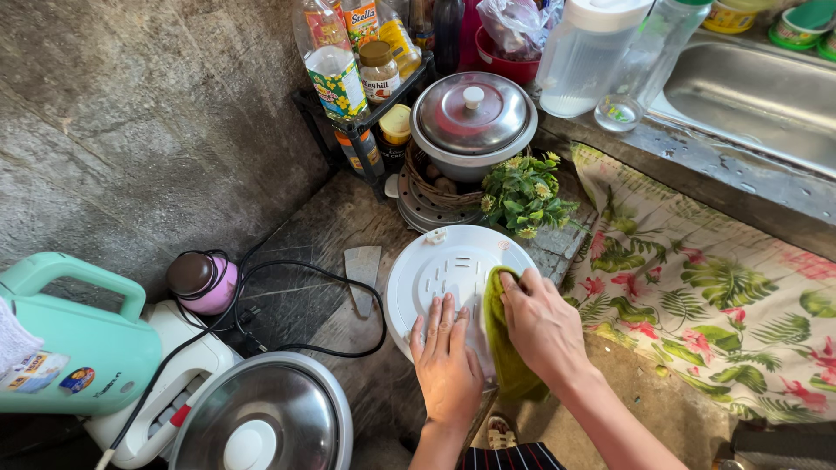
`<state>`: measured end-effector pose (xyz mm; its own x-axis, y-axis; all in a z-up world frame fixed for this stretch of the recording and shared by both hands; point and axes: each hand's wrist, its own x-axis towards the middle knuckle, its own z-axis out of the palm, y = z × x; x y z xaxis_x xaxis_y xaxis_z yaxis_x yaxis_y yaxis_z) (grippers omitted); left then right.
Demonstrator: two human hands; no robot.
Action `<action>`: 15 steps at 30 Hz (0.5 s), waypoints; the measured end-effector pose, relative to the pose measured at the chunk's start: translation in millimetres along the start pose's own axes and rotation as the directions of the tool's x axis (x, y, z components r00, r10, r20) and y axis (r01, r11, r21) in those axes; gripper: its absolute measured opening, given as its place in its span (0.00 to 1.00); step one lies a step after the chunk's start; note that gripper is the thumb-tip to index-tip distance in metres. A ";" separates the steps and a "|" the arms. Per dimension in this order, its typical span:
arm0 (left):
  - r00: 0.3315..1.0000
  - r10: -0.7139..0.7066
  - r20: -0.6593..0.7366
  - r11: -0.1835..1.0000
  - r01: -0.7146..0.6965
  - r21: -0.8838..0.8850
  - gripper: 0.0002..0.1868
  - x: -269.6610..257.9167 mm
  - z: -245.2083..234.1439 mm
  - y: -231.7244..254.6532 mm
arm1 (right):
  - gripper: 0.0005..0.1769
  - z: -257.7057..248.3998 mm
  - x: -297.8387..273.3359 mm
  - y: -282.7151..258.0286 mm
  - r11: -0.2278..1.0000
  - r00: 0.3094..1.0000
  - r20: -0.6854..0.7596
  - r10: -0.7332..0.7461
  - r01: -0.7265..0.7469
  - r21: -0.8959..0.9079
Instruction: The person wipes the underside and body of a white rice cooker with a green cloth, then wipes the inner pot and the pot's exterior, reassembles the cooker, and handles the power cord at the end.
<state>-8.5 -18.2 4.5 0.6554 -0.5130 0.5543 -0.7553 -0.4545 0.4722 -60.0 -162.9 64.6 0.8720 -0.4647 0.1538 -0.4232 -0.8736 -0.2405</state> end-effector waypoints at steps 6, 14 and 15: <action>1.000 -0.002 0.007 1.000 0.002 -0.002 0.25 0.6 0.6 -1.7 | 0.16 9.8 44.1 -5.6 0.995 0.999 0.020 -0.035 0.037 -0.092; 1.000 0.006 0.004 1.000 -0.006 -0.010 0.26 0.0 1.2 -3.4 | 0.12 24.8 26.1 13.2 0.975 0.981 0.160 -0.109 0.137 -0.176; 1.000 0.003 0.006 1.000 -0.003 -0.016 0.26 -0.4 1.5 -2.8 | 0.13 27.8 27.4 15.6 0.980 0.985 0.149 -0.091 0.116 -0.164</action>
<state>-6.7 -17.9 1.9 0.6531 -0.5190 0.5515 -0.7572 -0.4412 0.4816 -35.9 -185.2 38.5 0.9339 -0.3562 0.0310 -0.3539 -0.9333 -0.0608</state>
